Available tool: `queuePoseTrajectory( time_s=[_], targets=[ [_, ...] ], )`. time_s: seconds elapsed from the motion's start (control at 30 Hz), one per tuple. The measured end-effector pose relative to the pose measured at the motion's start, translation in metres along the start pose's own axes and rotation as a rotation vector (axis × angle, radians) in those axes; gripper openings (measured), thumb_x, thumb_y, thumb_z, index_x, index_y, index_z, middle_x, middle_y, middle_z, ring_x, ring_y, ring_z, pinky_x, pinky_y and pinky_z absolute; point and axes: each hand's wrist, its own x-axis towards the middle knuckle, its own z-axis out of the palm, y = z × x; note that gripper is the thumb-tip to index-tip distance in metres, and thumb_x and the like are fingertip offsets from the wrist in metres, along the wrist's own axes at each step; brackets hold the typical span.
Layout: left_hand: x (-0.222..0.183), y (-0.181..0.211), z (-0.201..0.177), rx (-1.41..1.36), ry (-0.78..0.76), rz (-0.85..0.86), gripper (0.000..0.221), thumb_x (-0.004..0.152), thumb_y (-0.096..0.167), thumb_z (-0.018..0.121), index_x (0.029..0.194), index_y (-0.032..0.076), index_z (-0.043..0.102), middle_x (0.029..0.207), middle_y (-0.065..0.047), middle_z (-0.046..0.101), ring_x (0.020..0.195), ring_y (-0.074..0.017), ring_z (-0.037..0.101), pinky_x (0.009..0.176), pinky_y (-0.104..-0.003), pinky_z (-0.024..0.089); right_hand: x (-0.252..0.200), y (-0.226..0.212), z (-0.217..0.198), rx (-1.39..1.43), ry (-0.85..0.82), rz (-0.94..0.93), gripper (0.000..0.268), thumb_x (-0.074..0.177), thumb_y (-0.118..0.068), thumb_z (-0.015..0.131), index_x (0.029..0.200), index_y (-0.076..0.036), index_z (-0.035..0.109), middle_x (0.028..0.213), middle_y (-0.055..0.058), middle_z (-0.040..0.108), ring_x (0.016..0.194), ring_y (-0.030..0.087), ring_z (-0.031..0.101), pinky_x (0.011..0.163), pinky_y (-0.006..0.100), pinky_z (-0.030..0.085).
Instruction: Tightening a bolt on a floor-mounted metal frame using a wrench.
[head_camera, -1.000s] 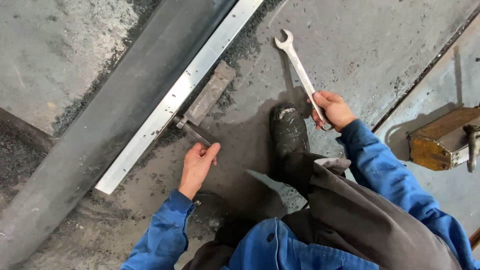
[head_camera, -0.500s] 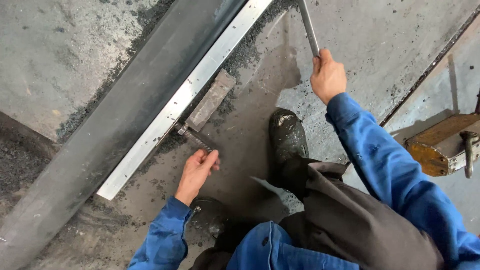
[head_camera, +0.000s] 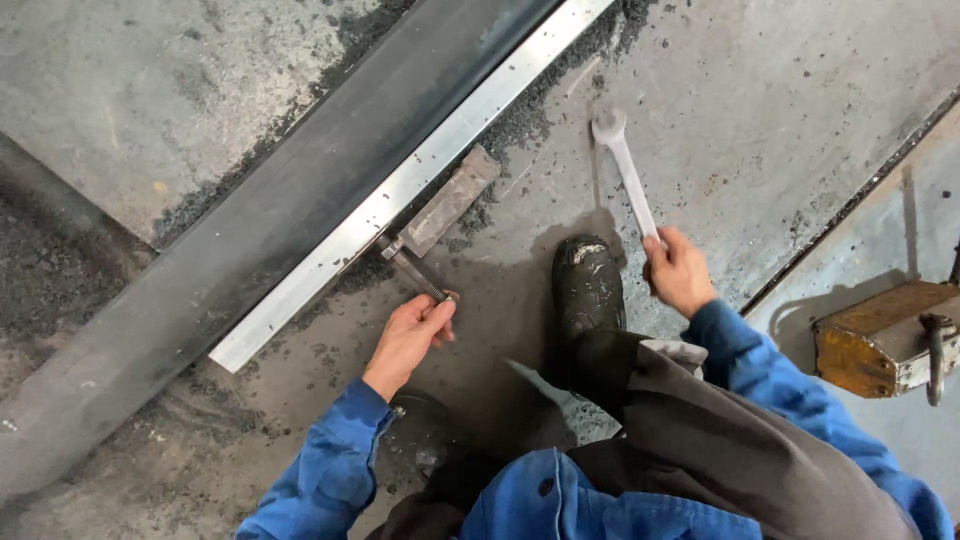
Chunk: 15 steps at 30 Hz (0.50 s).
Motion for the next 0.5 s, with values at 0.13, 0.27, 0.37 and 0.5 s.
queuePoseTrajectory(
  time_s=[0.13,0.27,0.37,0.5],
  targets=[
    [0.013,-0.017,-0.002,0.273,0.172,0.046,0.039,0.100,0.037,0.068,0.106,-0.002,0.069,0.083,-0.004,0.066,0.073,-0.0127,0.064,0.064,-0.029,0.049,-0.018,0.039,0.002,0.038,-0.133,0.093,0.032,0.103,-0.035,0.054,0.098,-0.004,0.061,0.062,0.008,0.065,0.049,0.020,0.061,0.046,0.037,0.047],
    [-0.013,0.034,0.012,-0.069,-0.018,-0.057,0.026,0.089,0.040,0.059,0.110,0.025,0.067,0.084,0.003,0.071,0.074,-0.0077,0.068,0.065,-0.027,0.053,-0.016,0.103,0.010,0.198,-0.253,0.167,0.043,0.103,-0.041,0.054,0.084,-0.003,0.063,0.058,0.005,0.061,0.047,0.016,0.056,0.046,0.033,0.045],
    [0.024,-0.031,-0.013,0.234,0.142,0.120,0.038,0.099,0.036,0.069,0.104,-0.002,0.068,0.079,-0.005,0.064,0.069,-0.0137,0.061,0.063,-0.030,0.048,-0.029,0.128,0.012,0.149,-0.218,0.179,0.052,0.105,-0.043,0.057,0.078,0.000,0.060,0.059,0.005,0.053,0.052,0.015,0.047,0.048,0.035,0.037],
    [0.001,0.004,0.010,0.335,0.332,0.047,0.043,0.099,0.036,0.073,0.104,-0.006,0.066,0.082,-0.007,0.062,0.071,-0.0164,0.061,0.062,-0.033,0.049,-0.043,0.161,-0.006,0.083,-0.235,0.128,0.046,0.101,-0.042,0.059,0.078,-0.002,0.063,0.064,0.002,0.054,0.060,0.012,0.047,0.052,0.034,0.039]
  ],
)
